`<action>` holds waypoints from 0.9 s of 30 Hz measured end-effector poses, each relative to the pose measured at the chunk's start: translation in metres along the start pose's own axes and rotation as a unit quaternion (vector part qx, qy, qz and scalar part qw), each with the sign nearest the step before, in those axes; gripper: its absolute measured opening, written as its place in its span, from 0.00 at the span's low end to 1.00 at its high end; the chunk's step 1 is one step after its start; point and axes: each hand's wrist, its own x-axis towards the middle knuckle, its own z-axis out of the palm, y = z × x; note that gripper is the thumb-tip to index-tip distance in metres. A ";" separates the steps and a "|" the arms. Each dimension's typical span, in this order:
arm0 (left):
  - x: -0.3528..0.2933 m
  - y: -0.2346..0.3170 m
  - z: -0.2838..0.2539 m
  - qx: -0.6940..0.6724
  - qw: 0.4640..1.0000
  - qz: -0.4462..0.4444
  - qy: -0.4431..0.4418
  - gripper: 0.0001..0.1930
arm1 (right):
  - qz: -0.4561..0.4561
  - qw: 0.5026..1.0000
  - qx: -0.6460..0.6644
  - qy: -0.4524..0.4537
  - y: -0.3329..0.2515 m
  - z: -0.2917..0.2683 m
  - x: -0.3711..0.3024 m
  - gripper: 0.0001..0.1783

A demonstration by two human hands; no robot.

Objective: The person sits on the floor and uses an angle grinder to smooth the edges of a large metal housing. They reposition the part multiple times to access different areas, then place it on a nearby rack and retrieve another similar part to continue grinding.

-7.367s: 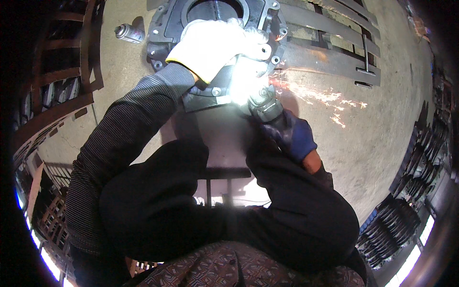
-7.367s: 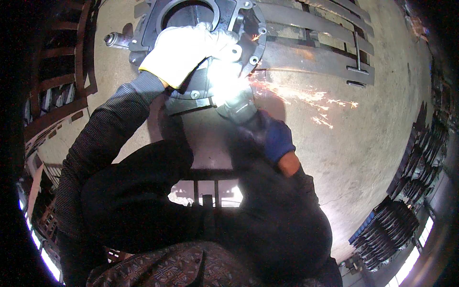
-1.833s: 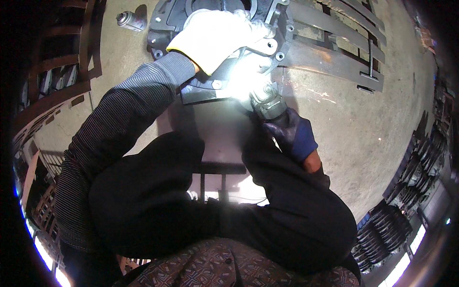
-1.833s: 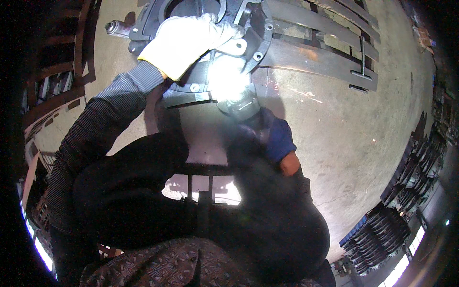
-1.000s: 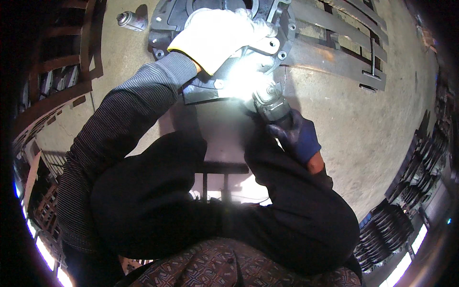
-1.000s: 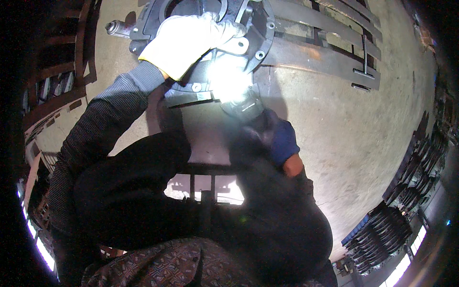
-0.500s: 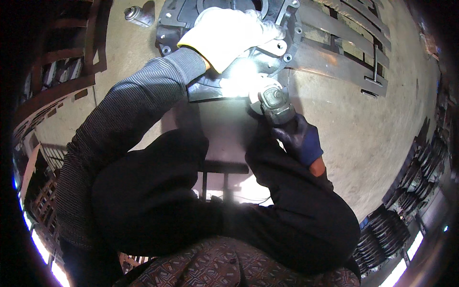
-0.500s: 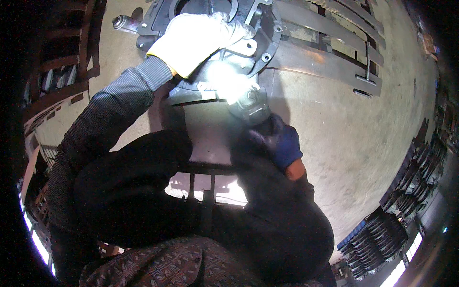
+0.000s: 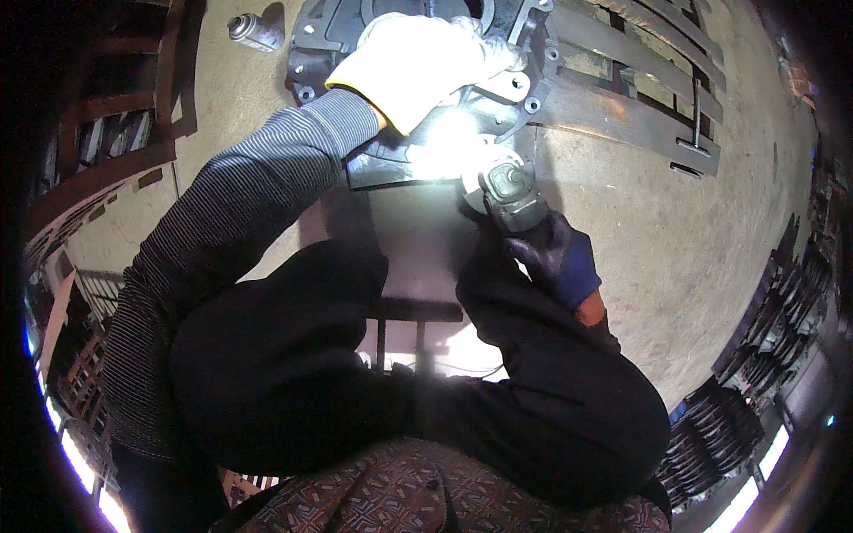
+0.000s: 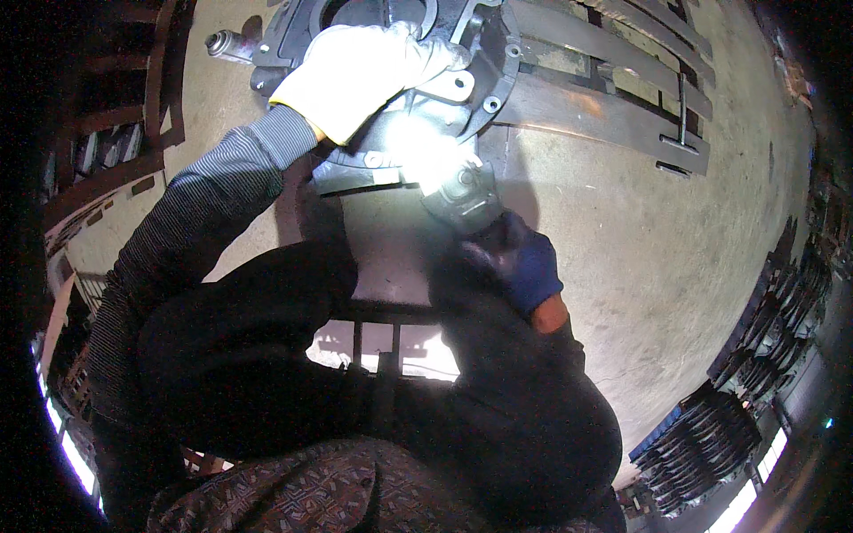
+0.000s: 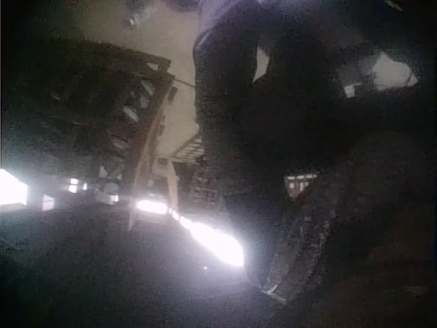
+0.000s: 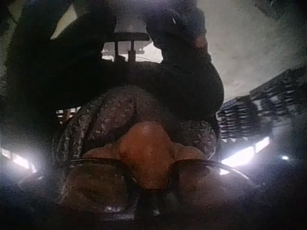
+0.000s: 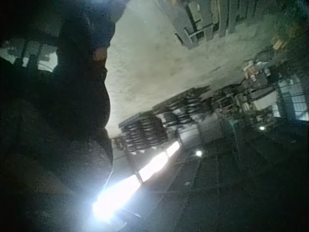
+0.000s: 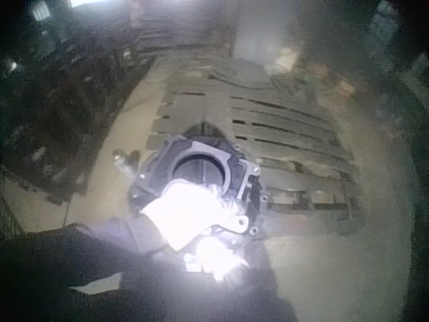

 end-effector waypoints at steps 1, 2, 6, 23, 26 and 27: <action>0.000 0.001 -0.001 0.007 1.000 -0.005 0.000 0.20 | 0.005 1.000 0.000 -0.006 0.000 -0.001 0.003 0.43; 0.000 0.002 -0.003 0.014 1.000 -0.011 0.000 0.20 | -0.004 1.000 -0.002 0.002 -0.001 0.000 0.006 0.43; 0.001 0.003 -0.008 0.018 1.000 0.000 0.007 0.20 | -0.004 1.000 -0.009 0.006 -0.002 0.003 0.011 0.44; 0.002 -0.001 -0.006 0.024 0.998 0.050 -0.013 0.21 | -0.006 1.000 -0.003 -0.002 0.021 0.005 -0.008 0.52; 0.004 0.000 -0.013 0.070 0.995 0.056 -0.038 0.27 | -0.012 1.000 -0.001 0.003 0.019 0.006 -0.007 0.52; 0.005 0.001 -0.016 0.075 0.995 0.055 -0.036 0.26 | -0.014 1.000 0.003 0.007 0.019 0.006 -0.006 0.52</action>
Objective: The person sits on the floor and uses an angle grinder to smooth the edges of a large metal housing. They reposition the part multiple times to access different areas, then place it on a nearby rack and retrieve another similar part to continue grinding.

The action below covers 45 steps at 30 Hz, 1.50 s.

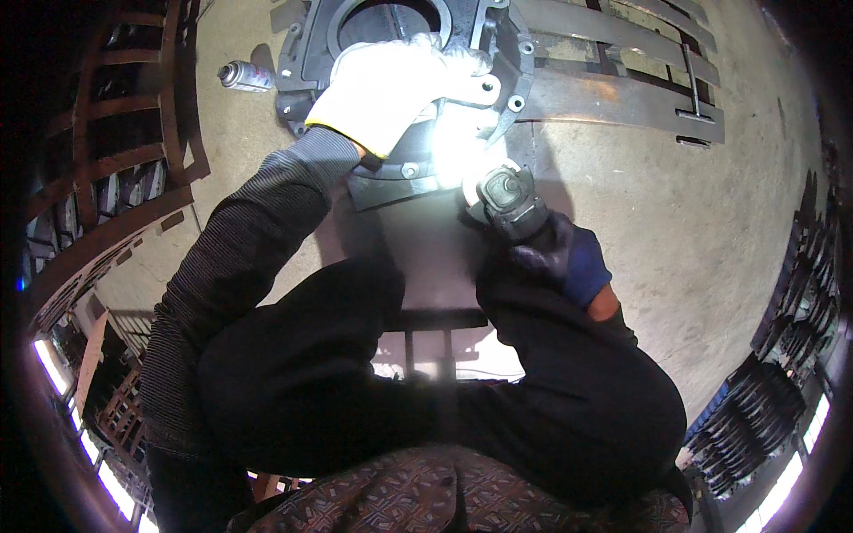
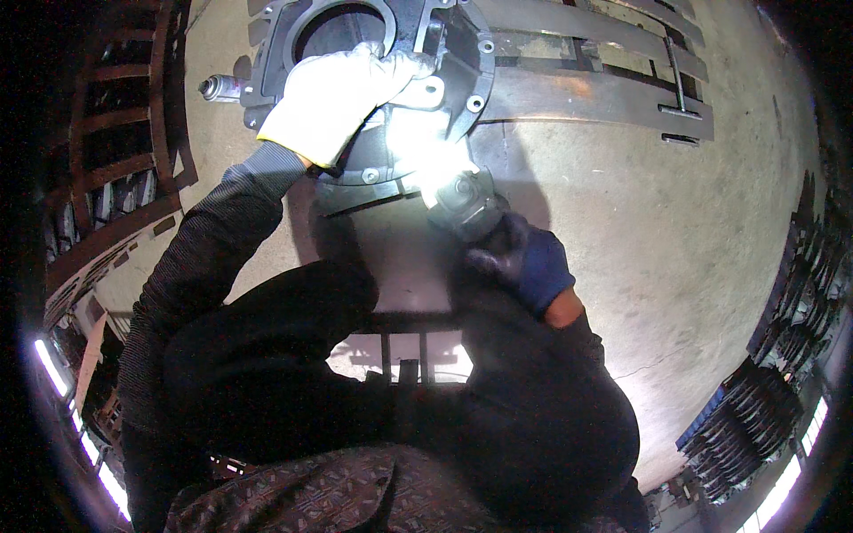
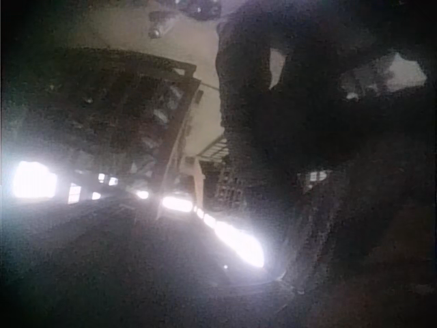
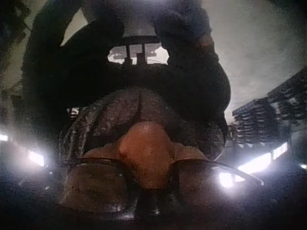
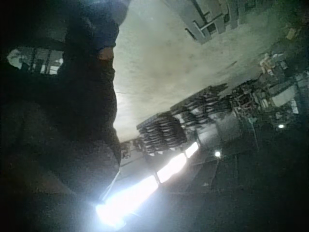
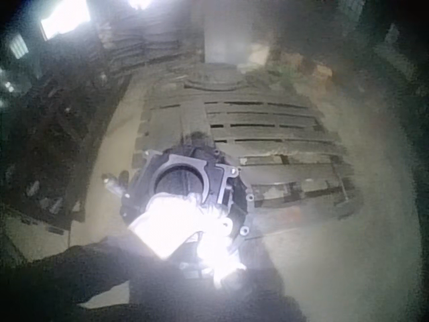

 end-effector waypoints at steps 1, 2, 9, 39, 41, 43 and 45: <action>0.002 0.000 -0.003 0.011 0.999 -0.005 -0.036 0.26 | -0.007 1.000 0.006 0.006 -0.001 0.000 0.001 0.52; 0.004 0.001 -0.006 -0.005 0.999 -0.017 -0.038 0.25 | -0.005 1.000 0.008 0.005 -0.002 0.000 0.002 0.52; 0.001 -0.001 -0.004 -0.071 0.996 -0.034 -0.035 0.22 | 0.003 1.000 0.021 -0.004 -0.012 -0.003 0.007 0.51; -0.009 0.005 -0.009 -0.061 0.997 -0.020 0.045 0.20 | -0.004 0.999 -0.039 -0.025 -0.027 -0.006 0.022 0.47; -0.007 0.002 -0.002 -0.029 0.998 -0.015 0.049 0.20 | -0.003 0.999 -0.035 -0.028 -0.027 -0.006 0.021 0.48; -0.007 -0.001 0.007 0.003 0.999 -0.008 0.053 0.20 | -0.007 0.999 -0.027 -0.025 -0.027 -0.004 0.021 0.48; -0.008 -0.002 0.013 0.024 0.997 -0.003 0.071 0.20 | -0.017 1.000 -0.022 -0.013 -0.026 -0.002 0.023 0.50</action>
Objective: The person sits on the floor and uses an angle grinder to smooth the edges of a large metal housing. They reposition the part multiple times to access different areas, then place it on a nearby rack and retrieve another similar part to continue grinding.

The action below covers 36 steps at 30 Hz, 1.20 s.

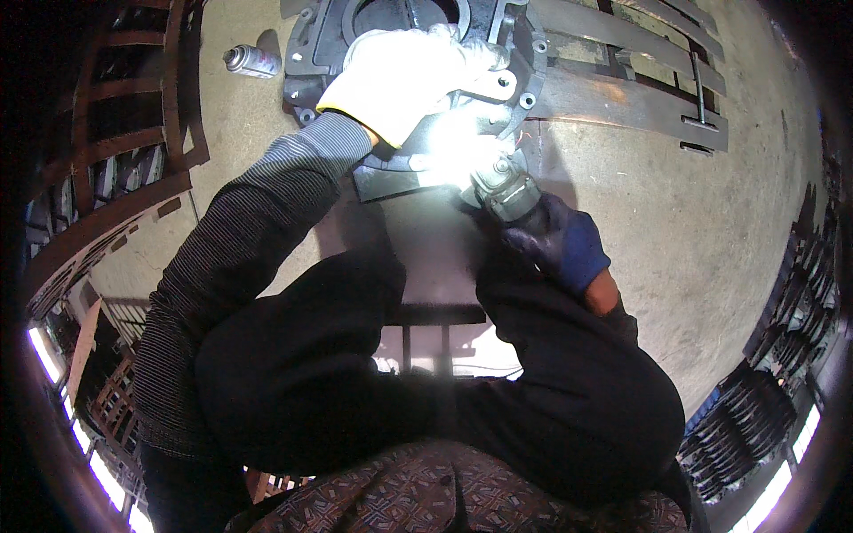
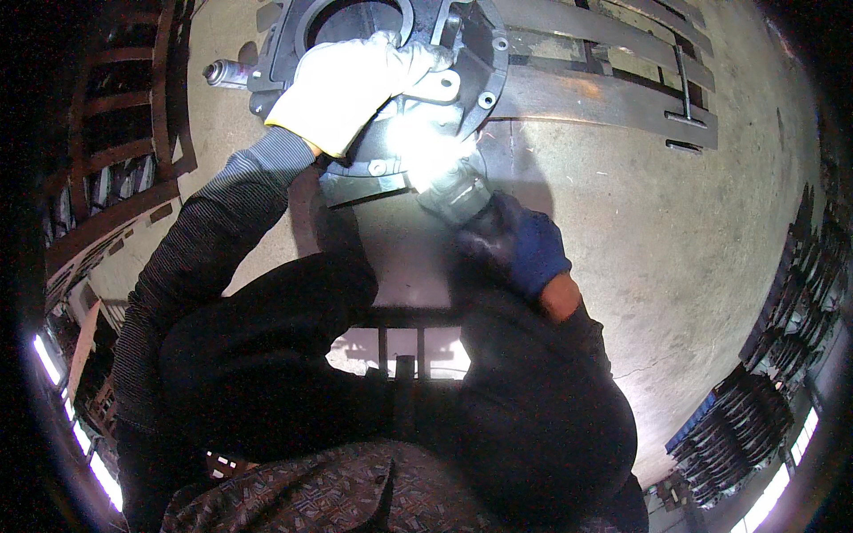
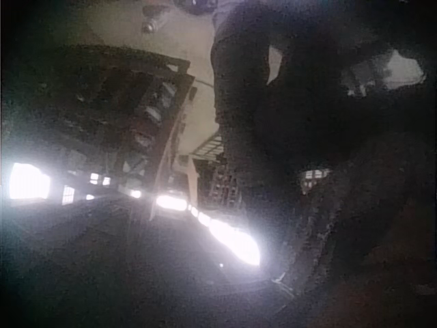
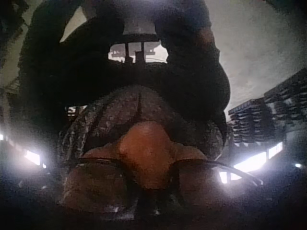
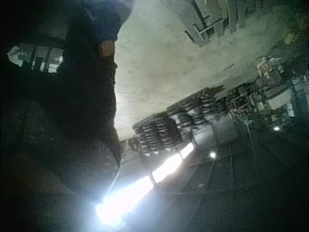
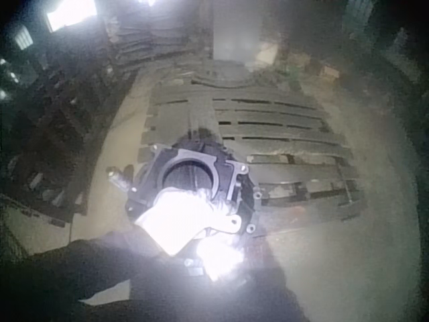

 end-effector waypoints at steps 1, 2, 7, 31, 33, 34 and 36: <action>0.000 0.000 0.002 0.010 1.000 0.003 0.010 0.20 | 0.000 1.000 0.001 0.003 0.001 0.001 0.000 0.50; 0.000 -0.001 0.003 0.010 1.000 0.003 0.011 0.20 | 0.002 1.000 -0.004 0.006 0.002 0.001 -0.001 0.51; 0.001 0.000 -0.003 -0.037 0.999 -0.021 -0.025 0.20 | 0.034 0.999 -0.024 -0.027 0.006 -0.002 -0.014 0.51; -0.002 -0.040 0.008 -0.104 0.993 0.063 0.003 0.22 | 0.102 0.993 0.052 0.014 0.019 -0.009 -0.034 0.46; -0.002 -0.055 0.010 -0.071 0.992 0.077 -0.069 0.27 | 0.093 0.994 0.052 0.016 0.019 -0.007 -0.032 0.46; -0.001 -0.061 0.009 -0.080 0.991 0.083 -0.065 0.29 | 0.091 0.994 0.051 0.021 0.020 -0.006 -0.031 0.46; 0.004 -0.061 0.009 -0.050 0.994 0.044 -0.080 0.27 | 0.080 0.995 0.065 0.017 0.021 -0.006 -0.030 0.46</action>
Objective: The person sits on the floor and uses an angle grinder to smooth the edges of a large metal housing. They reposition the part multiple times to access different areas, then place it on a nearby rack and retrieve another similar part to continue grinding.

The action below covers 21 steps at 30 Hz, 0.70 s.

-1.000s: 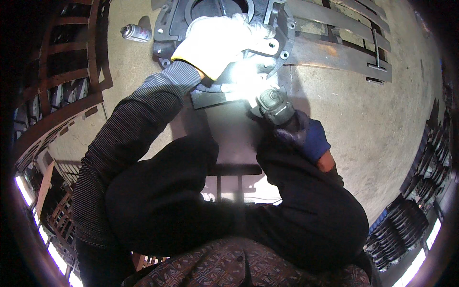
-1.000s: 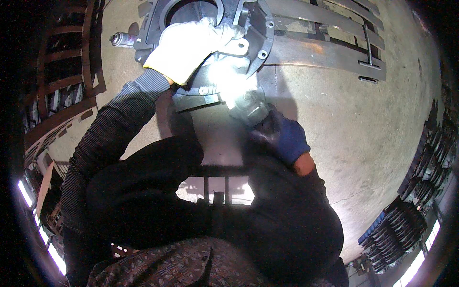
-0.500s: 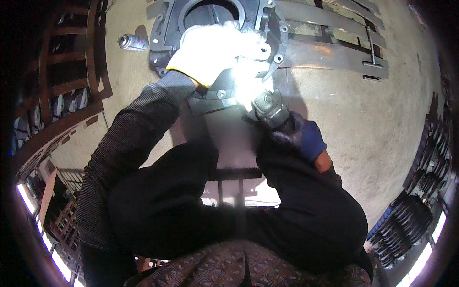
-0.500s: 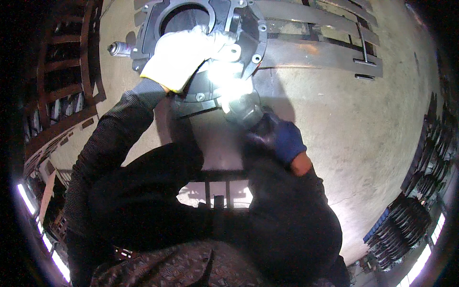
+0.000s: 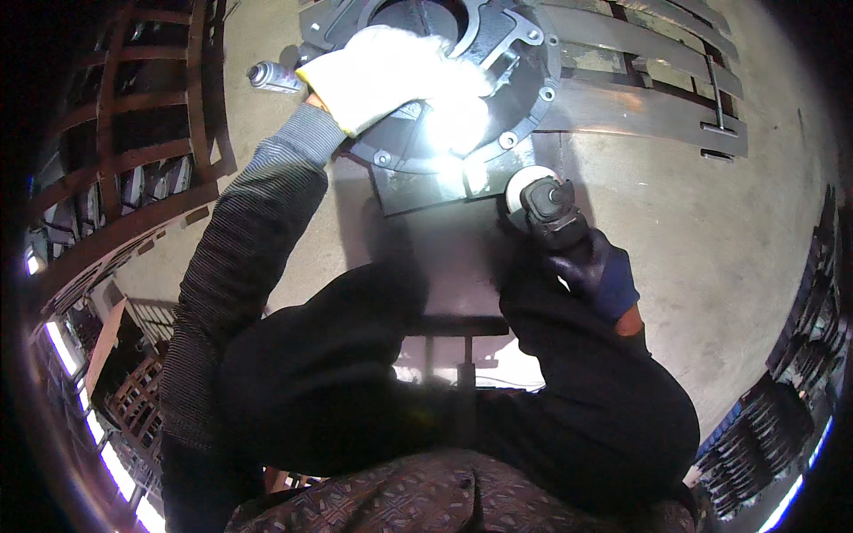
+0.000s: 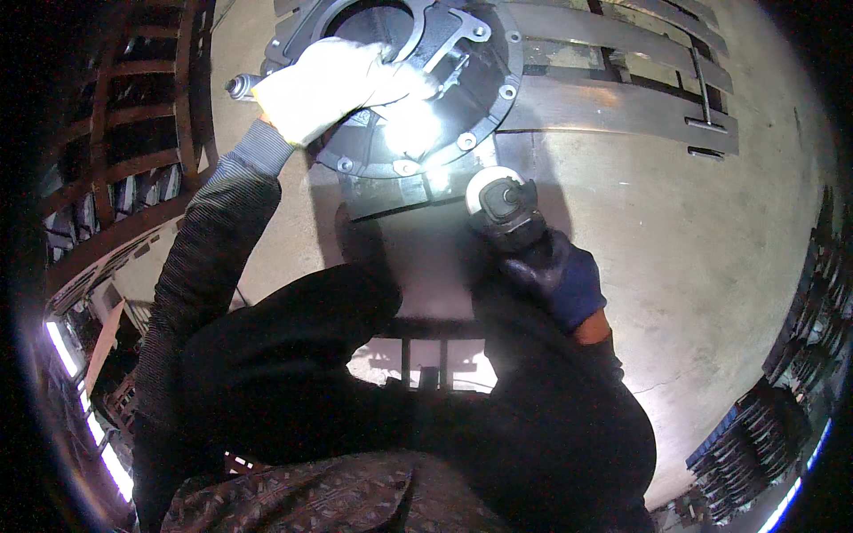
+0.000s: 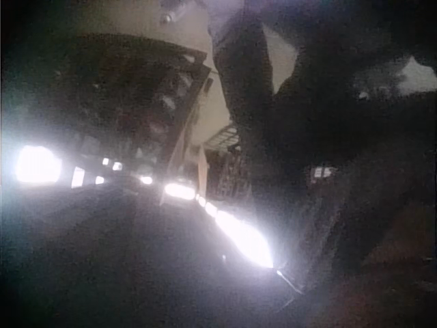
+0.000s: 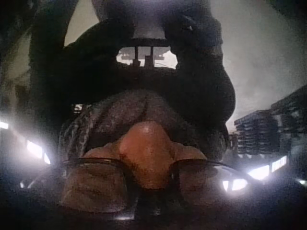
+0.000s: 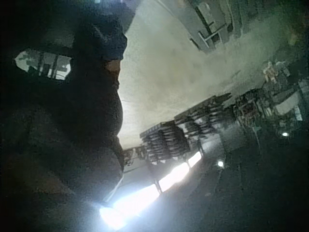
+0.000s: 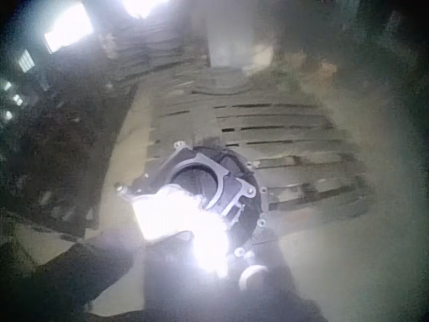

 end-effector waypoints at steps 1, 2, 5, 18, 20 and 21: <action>0.002 0.003 -0.002 -0.010 0.994 0.072 0.077 0.22 | 0.006 1.000 0.001 -0.004 0.001 0.000 0.000 0.46; 0.006 0.009 -0.003 -0.010 0.989 0.077 0.125 0.22 | 0.019 1.000 -0.002 -0.009 0.001 0.000 0.000 0.46; 0.019 0.037 -0.007 -0.058 0.991 0.022 0.118 0.27 | 0.025 1.000 -0.006 -0.009 0.003 0.000 0.001 0.46; -0.005 0.026 -0.012 -0.101 0.994 -0.035 -0.020 0.24 | 0.000 1.000 0.013 -0.001 0.011 0.004 0.003 0.42; -0.022 0.011 -0.011 -0.077 0.997 -0.014 0.024 0.23 | -0.020 0.999 0.024 0.014 0.010 0.005 0.001 0.42; -0.029 0.005 -0.011 -0.072 0.996 -0.010 0.047 0.23 | -0.028 0.999 0.032 0.024 0.009 0.005 0.000 0.42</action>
